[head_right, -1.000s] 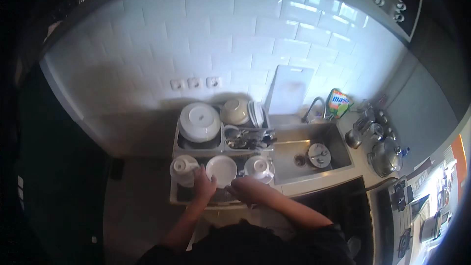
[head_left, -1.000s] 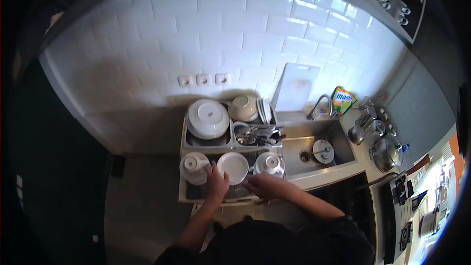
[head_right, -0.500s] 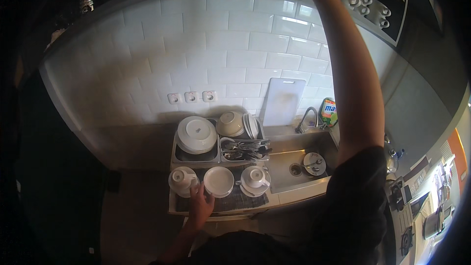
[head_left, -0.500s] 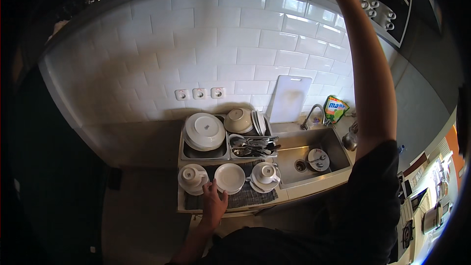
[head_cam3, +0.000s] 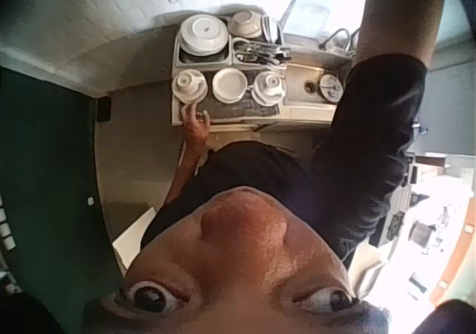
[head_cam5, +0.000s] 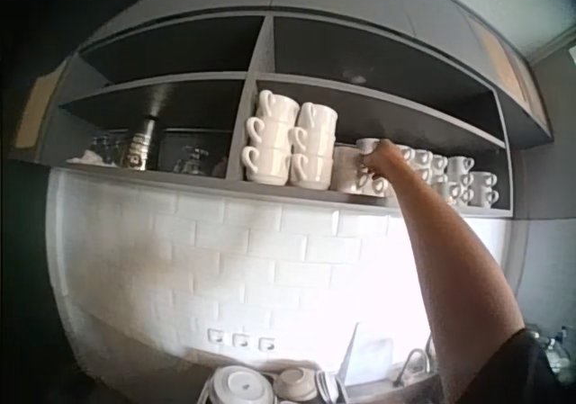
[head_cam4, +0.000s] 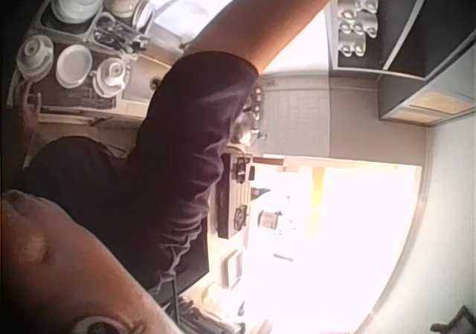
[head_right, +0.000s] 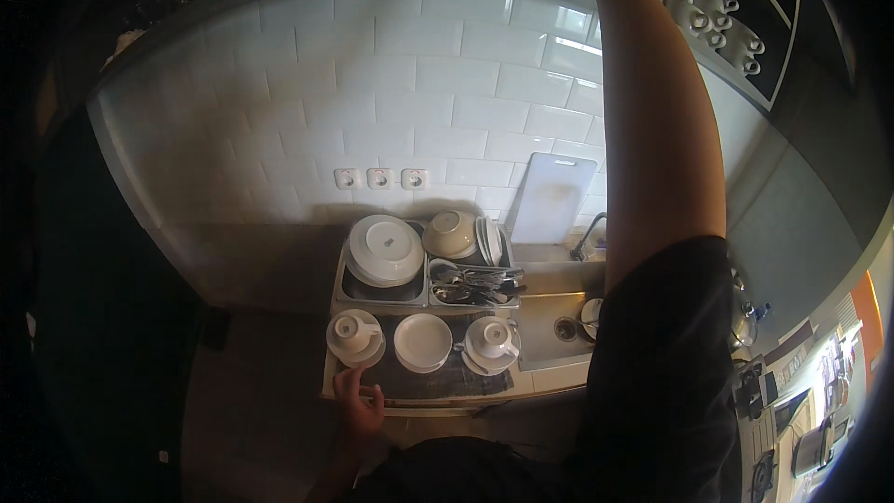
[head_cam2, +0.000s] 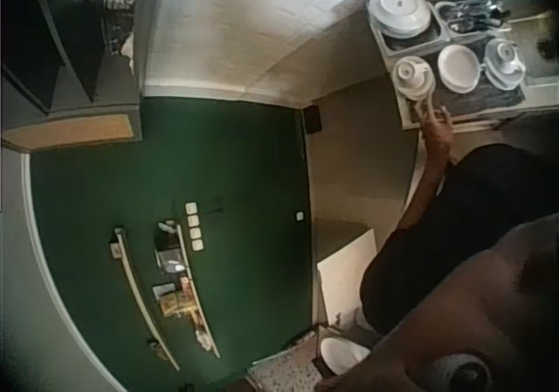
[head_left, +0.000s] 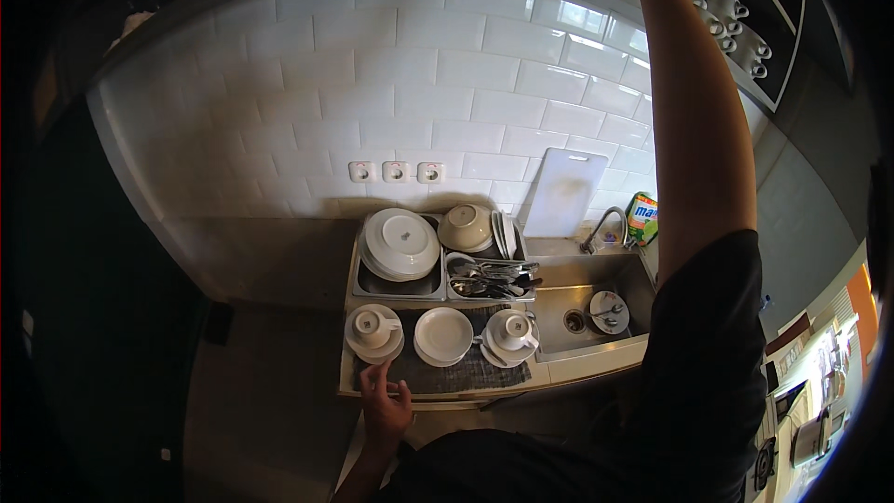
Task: The person stacks cups onto saucers on a drying mat, retrieves more saucers from a lower cupboard, and takes additional cups from an upper shelf to place on the saucers. The person then moves cutlery from a drawer onto the mat.
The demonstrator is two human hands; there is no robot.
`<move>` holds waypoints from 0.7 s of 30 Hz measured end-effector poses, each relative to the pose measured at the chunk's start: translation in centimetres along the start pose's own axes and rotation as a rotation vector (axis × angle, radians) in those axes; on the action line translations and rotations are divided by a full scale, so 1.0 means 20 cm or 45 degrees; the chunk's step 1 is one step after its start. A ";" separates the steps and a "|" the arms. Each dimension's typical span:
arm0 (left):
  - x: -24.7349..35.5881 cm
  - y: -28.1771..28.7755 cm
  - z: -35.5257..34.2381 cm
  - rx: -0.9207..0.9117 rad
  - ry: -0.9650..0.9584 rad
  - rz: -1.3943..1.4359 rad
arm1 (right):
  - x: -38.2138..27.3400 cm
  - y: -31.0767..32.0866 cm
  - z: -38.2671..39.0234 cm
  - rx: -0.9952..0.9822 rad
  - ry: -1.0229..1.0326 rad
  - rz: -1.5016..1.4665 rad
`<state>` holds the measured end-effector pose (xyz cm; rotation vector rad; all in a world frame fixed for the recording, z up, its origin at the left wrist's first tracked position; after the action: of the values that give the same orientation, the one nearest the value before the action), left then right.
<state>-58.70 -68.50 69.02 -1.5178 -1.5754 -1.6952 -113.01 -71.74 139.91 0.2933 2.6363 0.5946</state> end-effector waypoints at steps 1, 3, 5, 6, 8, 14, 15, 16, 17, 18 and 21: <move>-0.01 0.02 0.01 0.021 -0.036 0.010 | -0.01 -0.01 0.02 -0.001 0.002 -0.008; -0.02 0.05 0.02 0.048 -0.072 0.019 | -0.01 -0.03 0.06 0.018 0.006 -0.180; -0.05 0.06 0.03 0.050 -0.033 -0.007 | -0.03 -0.02 0.08 -0.002 -0.112 -0.049; -0.05 0.07 0.03 0.053 -0.031 -0.009 | -0.02 -0.02 0.10 -0.020 -0.231 0.084; -0.04 0.07 0.03 0.044 -0.017 -0.003 | -0.01 -0.03 0.13 -0.059 -0.261 0.072; -0.11 0.03 0.02 0.041 0.007 0.013 | 0.05 -0.07 0.02 -0.075 -0.170 -0.035; -0.10 0.02 0.02 0.037 0.005 0.014 | 0.05 -0.06 0.01 -0.039 -0.182 -0.030; -0.11 0.05 0.03 0.040 0.030 0.015 | 0.02 -0.09 0.03 -0.043 -0.183 -0.047; -0.12 0.06 0.03 0.037 0.054 0.020 | -0.01 -0.09 0.06 -0.008 -0.167 -0.103; -0.13 0.07 0.04 0.040 0.055 0.010 | -0.03 -0.08 0.09 0.027 -0.151 -0.159; -0.12 0.02 0.02 0.024 0.050 0.023 | 0.04 0.00 0.00 0.086 -0.081 -0.327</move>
<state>-57.35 -69.08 67.13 -1.4760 -1.5487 -1.6851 -113.74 -71.46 139.64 -0.0080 2.5797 0.4056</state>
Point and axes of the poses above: each hand's wrist, its own z-axis away from the middle knuckle, its own y-axis out of the back of the hand, x = y × z, the point moved 9 cm from there along -z, towards the middle knuckle, and after that the axes turned 7 degrees about y, right-handed, at the moved point
